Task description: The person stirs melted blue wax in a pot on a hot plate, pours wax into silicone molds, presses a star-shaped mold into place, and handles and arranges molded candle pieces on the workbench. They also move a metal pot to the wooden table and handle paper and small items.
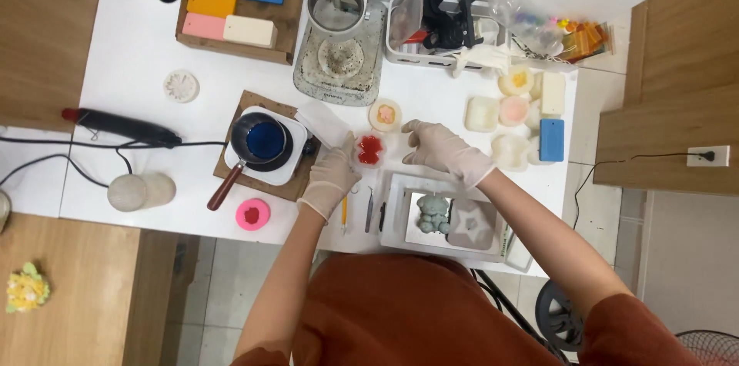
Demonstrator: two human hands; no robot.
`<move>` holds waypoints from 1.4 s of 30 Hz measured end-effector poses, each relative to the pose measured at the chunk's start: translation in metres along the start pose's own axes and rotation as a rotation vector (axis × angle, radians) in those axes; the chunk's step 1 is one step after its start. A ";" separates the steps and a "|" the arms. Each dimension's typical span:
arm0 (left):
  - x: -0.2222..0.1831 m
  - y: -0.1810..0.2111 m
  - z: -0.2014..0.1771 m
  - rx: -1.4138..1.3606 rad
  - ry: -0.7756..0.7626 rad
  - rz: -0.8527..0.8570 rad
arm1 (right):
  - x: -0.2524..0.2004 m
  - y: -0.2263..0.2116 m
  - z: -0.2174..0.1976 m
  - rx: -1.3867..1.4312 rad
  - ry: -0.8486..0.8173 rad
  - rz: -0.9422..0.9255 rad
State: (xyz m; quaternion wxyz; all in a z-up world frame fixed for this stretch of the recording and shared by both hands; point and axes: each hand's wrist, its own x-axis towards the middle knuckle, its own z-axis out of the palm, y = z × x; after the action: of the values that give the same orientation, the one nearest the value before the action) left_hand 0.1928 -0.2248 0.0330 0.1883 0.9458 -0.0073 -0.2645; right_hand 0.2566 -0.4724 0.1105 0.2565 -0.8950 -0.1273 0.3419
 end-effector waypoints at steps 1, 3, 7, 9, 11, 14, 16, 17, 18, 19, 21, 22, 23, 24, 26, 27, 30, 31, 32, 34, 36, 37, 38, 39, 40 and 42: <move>0.003 -0.003 0.008 -0.003 -0.005 -0.013 | 0.005 0.001 0.006 0.001 -0.014 -0.005; 0.012 -0.012 0.019 -0.176 0.050 0.063 | 0.017 0.001 0.016 -0.036 -0.032 0.002; 0.008 0.008 -0.004 -0.190 -0.053 -0.050 | 0.023 -0.012 0.028 -0.062 -0.057 0.004; 0.013 0.006 -0.002 -0.207 0.009 -0.001 | 0.031 -0.011 0.038 -0.144 -0.040 -0.024; 0.020 0.000 0.005 -0.197 0.005 0.013 | 0.038 -0.015 0.041 -0.168 -0.039 -0.020; 0.030 -0.013 0.029 -0.233 0.042 0.066 | 0.040 -0.021 0.043 -0.194 -0.055 0.007; 0.030 -0.017 0.029 -0.266 0.084 0.111 | 0.043 -0.029 0.047 -0.185 -0.060 0.030; 0.029 -0.014 0.022 -0.273 0.074 0.102 | 0.045 -0.031 0.048 -0.175 -0.054 0.039; 0.027 -0.011 0.016 -0.279 0.063 0.093 | 0.048 -0.033 0.049 -0.166 -0.048 0.048; 0.026 -0.011 0.014 -0.280 0.056 0.095 | 0.048 -0.035 0.051 -0.163 -0.050 0.054; 0.025 -0.011 0.011 -0.322 0.029 0.062 | 0.048 -0.039 0.054 -0.160 -0.038 0.047; 0.025 -0.013 0.012 -0.322 0.024 0.065 | 0.049 -0.038 0.056 -0.159 -0.038 0.053; 0.026 -0.015 0.012 -0.340 0.036 0.097 | 0.051 -0.037 0.058 -0.171 -0.025 0.037; 0.027 -0.017 0.013 -0.359 0.048 0.129 | 0.053 -0.036 0.059 -0.183 -0.012 0.021; 0.018 -0.007 -0.012 -0.389 -0.003 0.116 | 0.055 -0.035 0.064 -0.185 -0.010 0.015; 0.014 -0.002 -0.024 -0.418 -0.048 0.102 | 0.057 -0.034 0.065 -0.189 -0.006 0.003; 0.015 -0.006 -0.022 -0.458 -0.024 0.155 | 0.057 -0.035 0.066 -0.189 0.007 0.002; 0.018 -0.009 -0.016 -0.459 -0.029 0.156 | 0.057 -0.035 0.066 -0.188 0.005 0.007; 0.020 -0.011 -0.009 -0.488 0.005 0.181 | 0.056 -0.034 0.067 -0.194 0.014 0.004; 0.022 -0.012 -0.006 -0.516 0.036 0.207 | 0.057 -0.032 0.070 -0.199 0.022 0.004; 0.019 -0.009 -0.011 -0.466 -0.007 0.132 | 0.058 -0.028 0.072 -0.205 0.028 0.014; 0.019 -0.007 -0.013 -0.467 -0.008 0.132 | 0.057 -0.030 0.071 -0.205 0.027 0.015; 0.018 -0.006 -0.015 -0.445 -0.033 0.102 | 0.056 -0.031 0.069 -0.214 0.018 0.030; 0.018 -0.005 -0.017 -0.423 -0.056 0.072 | 0.056 -0.033 0.068 -0.223 0.010 0.043; 0.020 -0.007 -0.014 -0.422 -0.057 0.072 | 0.057 -0.033 0.068 -0.222 0.010 0.043; 0.021 -0.010 -0.005 -0.436 -0.043 0.088 | 0.056 -0.031 0.069 -0.248 0.008 0.050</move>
State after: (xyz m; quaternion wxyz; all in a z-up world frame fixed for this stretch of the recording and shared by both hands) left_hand 0.2131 -0.2160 0.0229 0.3996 0.8756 0.0047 -0.2715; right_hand 0.2497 -0.3983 0.0528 0.1357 -0.9242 -0.1451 0.3262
